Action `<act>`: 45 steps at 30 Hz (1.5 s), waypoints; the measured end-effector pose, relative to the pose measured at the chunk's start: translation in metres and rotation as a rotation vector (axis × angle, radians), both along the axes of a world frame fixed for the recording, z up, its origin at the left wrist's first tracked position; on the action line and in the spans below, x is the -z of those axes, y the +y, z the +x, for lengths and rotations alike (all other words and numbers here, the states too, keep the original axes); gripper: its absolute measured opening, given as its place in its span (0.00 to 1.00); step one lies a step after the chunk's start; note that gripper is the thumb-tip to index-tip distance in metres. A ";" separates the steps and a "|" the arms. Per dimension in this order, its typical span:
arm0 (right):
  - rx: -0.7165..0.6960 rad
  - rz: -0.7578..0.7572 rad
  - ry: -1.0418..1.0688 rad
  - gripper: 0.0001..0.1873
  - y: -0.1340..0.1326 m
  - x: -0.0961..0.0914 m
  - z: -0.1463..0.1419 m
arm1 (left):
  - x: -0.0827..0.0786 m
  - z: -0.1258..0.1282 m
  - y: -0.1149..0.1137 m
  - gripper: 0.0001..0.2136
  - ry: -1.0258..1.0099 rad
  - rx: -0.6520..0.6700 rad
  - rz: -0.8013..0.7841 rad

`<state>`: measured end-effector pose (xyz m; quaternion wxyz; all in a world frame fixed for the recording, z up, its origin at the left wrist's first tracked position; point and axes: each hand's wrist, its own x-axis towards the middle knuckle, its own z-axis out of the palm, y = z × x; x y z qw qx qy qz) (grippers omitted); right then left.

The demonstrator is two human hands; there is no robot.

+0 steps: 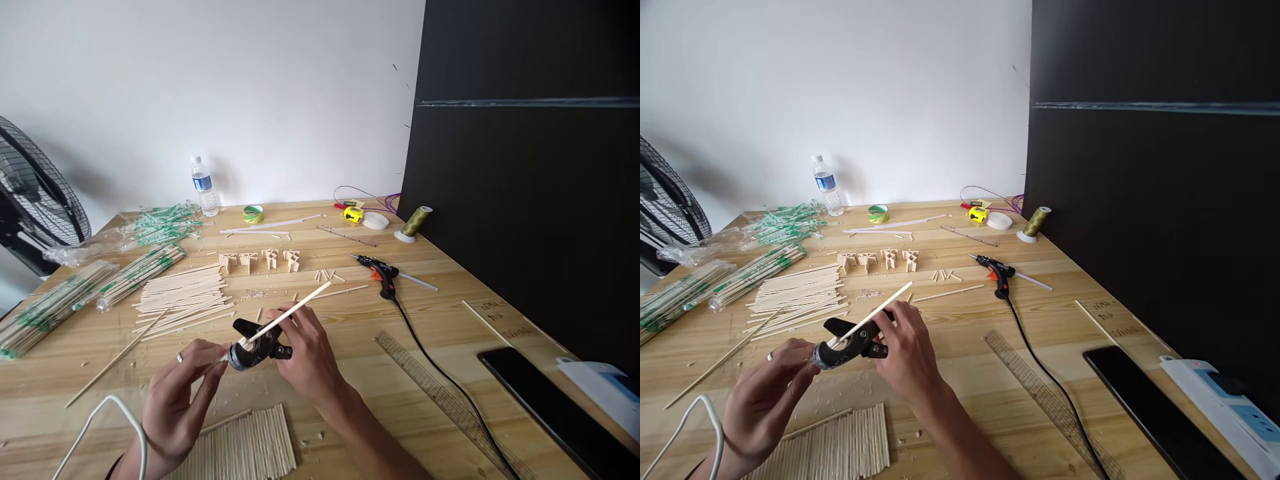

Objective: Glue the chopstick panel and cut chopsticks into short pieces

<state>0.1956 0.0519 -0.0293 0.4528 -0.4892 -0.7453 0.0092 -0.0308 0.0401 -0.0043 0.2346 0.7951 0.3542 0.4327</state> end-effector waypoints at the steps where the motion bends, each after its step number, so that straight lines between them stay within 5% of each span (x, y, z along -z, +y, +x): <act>1: 0.001 0.000 0.001 0.26 0.000 -0.001 0.000 | 0.000 0.001 -0.001 0.11 -0.006 0.000 -0.001; 13: 0.135 -0.078 -0.138 0.18 -0.006 0.003 -0.007 | 0.007 0.004 -0.008 0.07 -0.066 -0.087 -0.026; 23: 0.273 -0.335 -0.147 0.09 0.001 -0.003 0.006 | 0.029 -0.002 0.015 0.09 -0.153 -0.081 -0.302; 30: 0.308 -0.480 -0.228 0.03 0.006 -0.005 0.010 | 0.044 -0.019 0.045 0.12 0.186 -0.355 -0.179; 33: 0.291 -0.530 -0.276 0.03 0.005 -0.007 0.007 | 0.051 -0.020 0.052 0.12 0.279 -0.313 -0.100; 40: 0.278 -0.553 -0.339 0.05 0.005 -0.013 0.002 | 0.018 -0.002 0.034 0.18 0.180 -0.240 0.140; 45: 0.254 -0.539 -0.377 0.06 0.003 -0.016 -0.003 | -0.011 0.027 0.026 0.22 0.414 -0.151 0.372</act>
